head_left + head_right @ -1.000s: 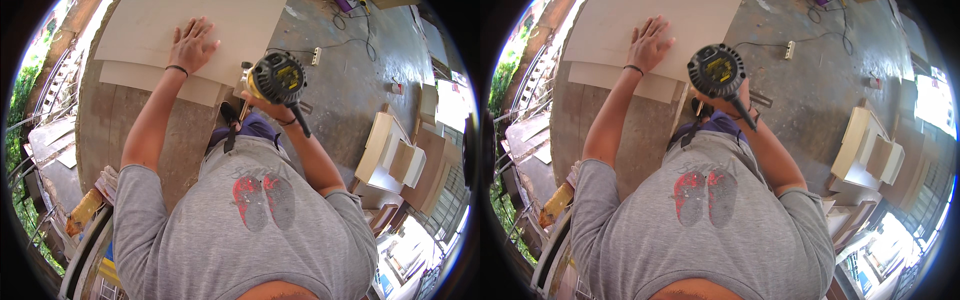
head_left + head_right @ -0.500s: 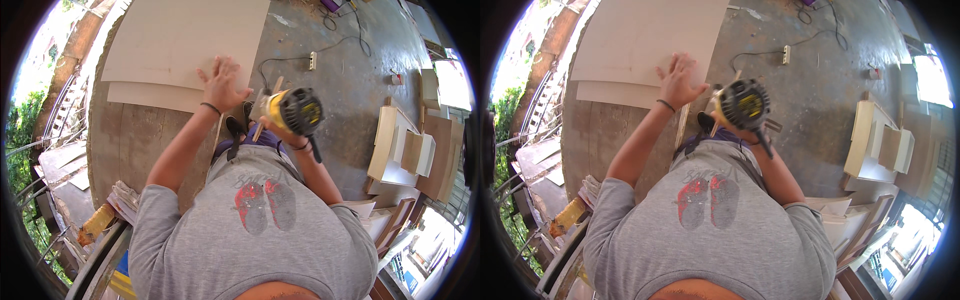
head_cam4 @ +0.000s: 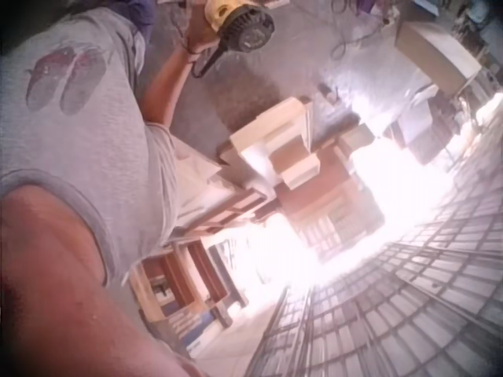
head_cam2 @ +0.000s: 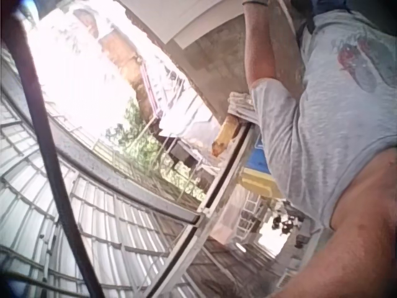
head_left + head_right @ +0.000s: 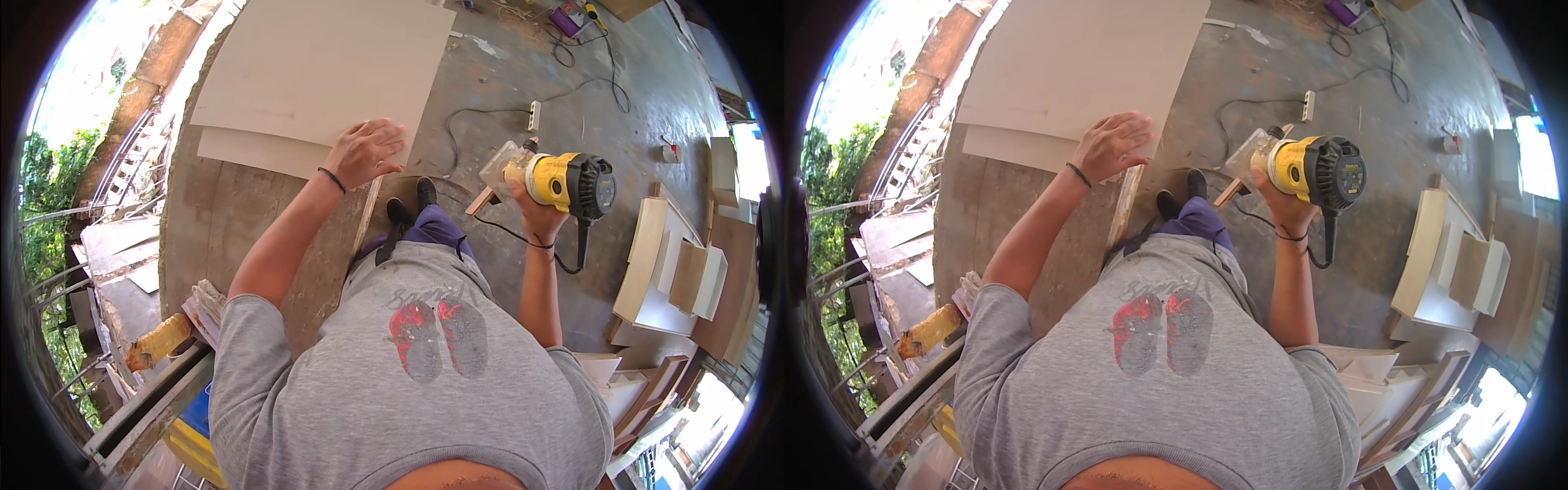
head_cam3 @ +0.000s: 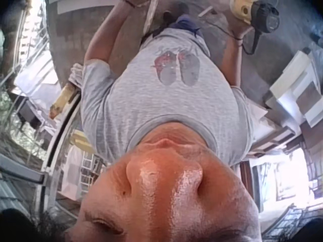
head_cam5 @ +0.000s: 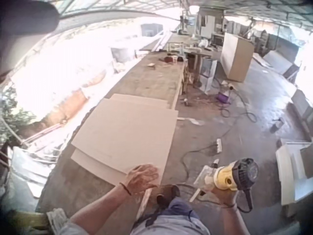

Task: The person uses a power sander to smooth the surfaces and edges of several thin wood panels on a workbench.

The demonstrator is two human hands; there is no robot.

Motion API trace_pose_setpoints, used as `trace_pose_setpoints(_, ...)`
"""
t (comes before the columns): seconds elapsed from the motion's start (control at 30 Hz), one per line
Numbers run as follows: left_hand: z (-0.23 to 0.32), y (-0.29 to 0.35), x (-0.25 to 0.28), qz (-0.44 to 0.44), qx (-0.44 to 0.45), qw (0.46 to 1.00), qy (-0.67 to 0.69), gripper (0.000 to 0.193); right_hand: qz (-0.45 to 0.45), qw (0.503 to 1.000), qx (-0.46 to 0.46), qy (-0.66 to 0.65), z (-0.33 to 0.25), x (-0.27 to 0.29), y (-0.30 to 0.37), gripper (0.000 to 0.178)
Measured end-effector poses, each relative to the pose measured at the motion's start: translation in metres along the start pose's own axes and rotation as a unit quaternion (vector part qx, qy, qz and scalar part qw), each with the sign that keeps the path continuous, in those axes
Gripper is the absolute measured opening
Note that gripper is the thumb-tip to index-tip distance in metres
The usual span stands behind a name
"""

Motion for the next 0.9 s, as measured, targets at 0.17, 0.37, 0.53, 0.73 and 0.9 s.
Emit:
trace_pose_setpoints(0.17, 0.007, 0.006, 0.002, 0.049, -0.011, 0.998, -0.028, 0.037, 0.013, 0.999, -0.041, -0.023, 0.019, 0.008, 0.004, 0.068)
trace_pose_setpoints(0.37, -0.075, 0.029, 0.009, 0.157, 0.169, 0.972, -0.036, 0.056, 0.057, 0.998, -0.023, -0.02, 0.029, 0.026, 0.01, 0.072)
trace_pose_setpoints(0.53, -0.288, 0.135, 0.076, 0.14, 0.542, 0.815, -0.146, 0.083, 0.062, 0.997, -0.048, 0.017, 0.04, 0.049, 0.014, 0.075)
trace_pose_setpoints(0.73, -0.366, 0.204, 0.116, -0.047, 0.663, 0.743, -0.081, 0.133, 0.096, 0.994, -0.042, 0.035, 0.034, 0.056, 0.011, 0.076)
trace_pose_setpoints(0.9, -0.345, 0.215, 0.125, -0.087, 0.672, 0.732, -0.072, 0.132, 0.099, 0.992, -0.04, 0.064, 0.026, 0.059, 0.012, 0.074)
Point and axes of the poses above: each hand's wrist, its own y-axis away from the middle knuckle, its own x-axis out of the back of the hand, z = x × y, the point moved 9 cm from there along -y, towards the middle knuckle, and after that the axes turned 5 degrees about -y, right-handed, at the moved point
